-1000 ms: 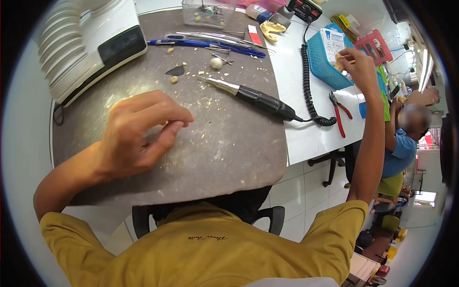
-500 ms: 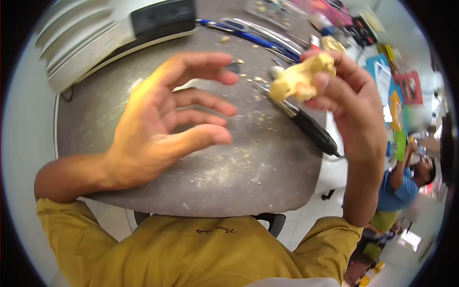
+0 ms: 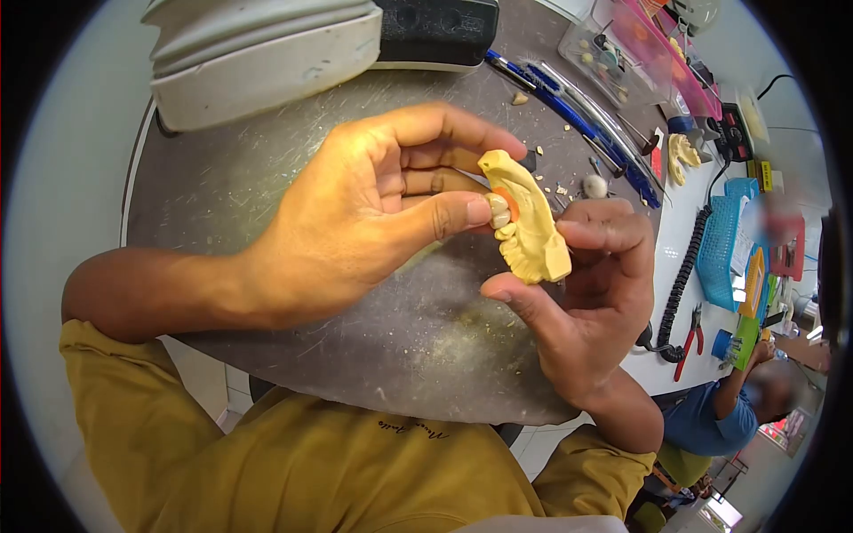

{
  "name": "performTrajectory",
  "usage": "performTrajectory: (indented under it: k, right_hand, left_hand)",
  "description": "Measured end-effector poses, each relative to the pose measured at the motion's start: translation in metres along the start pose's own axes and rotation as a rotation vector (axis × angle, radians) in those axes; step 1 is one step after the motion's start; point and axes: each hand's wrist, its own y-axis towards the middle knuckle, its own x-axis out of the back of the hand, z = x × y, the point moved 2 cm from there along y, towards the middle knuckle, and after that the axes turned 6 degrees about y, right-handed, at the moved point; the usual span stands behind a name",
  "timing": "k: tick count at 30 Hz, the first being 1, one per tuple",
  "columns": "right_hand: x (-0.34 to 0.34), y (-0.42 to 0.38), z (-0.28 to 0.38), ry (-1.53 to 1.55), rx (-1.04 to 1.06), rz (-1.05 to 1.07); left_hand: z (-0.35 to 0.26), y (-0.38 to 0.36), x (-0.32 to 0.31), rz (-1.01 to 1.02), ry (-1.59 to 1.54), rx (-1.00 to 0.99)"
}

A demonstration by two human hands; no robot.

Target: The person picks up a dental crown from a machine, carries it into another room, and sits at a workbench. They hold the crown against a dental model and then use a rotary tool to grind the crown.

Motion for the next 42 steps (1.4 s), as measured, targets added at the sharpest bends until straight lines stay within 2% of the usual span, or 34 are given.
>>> performTrajectory:
  k: [5,14,19,23,29,39,41,42]
  right_hand:
    - [0.001,-0.001,0.002,-0.189,0.212,0.042]
    - [0.0,-0.003,-0.002,-0.272,0.241,0.036]
    - [0.002,-0.003,-0.004,-0.203,0.23,0.035]
    - [0.003,-0.001,0.0,-0.2,0.179,0.044]
    - [0.0,-0.001,-0.003,-0.209,0.242,0.04]
    - [-0.005,-0.001,-0.004,-0.218,0.229,0.039]
    - [-0.008,0.001,-0.006,-0.185,0.332,-0.104]
    - [-0.006,-0.001,-0.004,-0.185,0.332,-0.103]
  left_hand:
    - [-0.002,0.001,-0.003,0.024,-0.008,0.011]
    - [-0.002,0.001,-0.002,0.023,0.051,-0.038]
    - [-0.002,0.0,-0.003,0.023,-0.09,0.09]
    - [-0.002,0.0,-0.003,0.027,-0.078,0.088]
    - [-0.004,0.0,-0.003,-0.005,-0.08,0.148]
    - [-0.005,-0.001,-0.003,-0.02,-0.055,0.159]
    - [-0.006,-0.001,-0.003,-0.02,-0.043,0.153]
    - [-0.006,-0.001,-0.004,-0.03,-0.04,0.169]
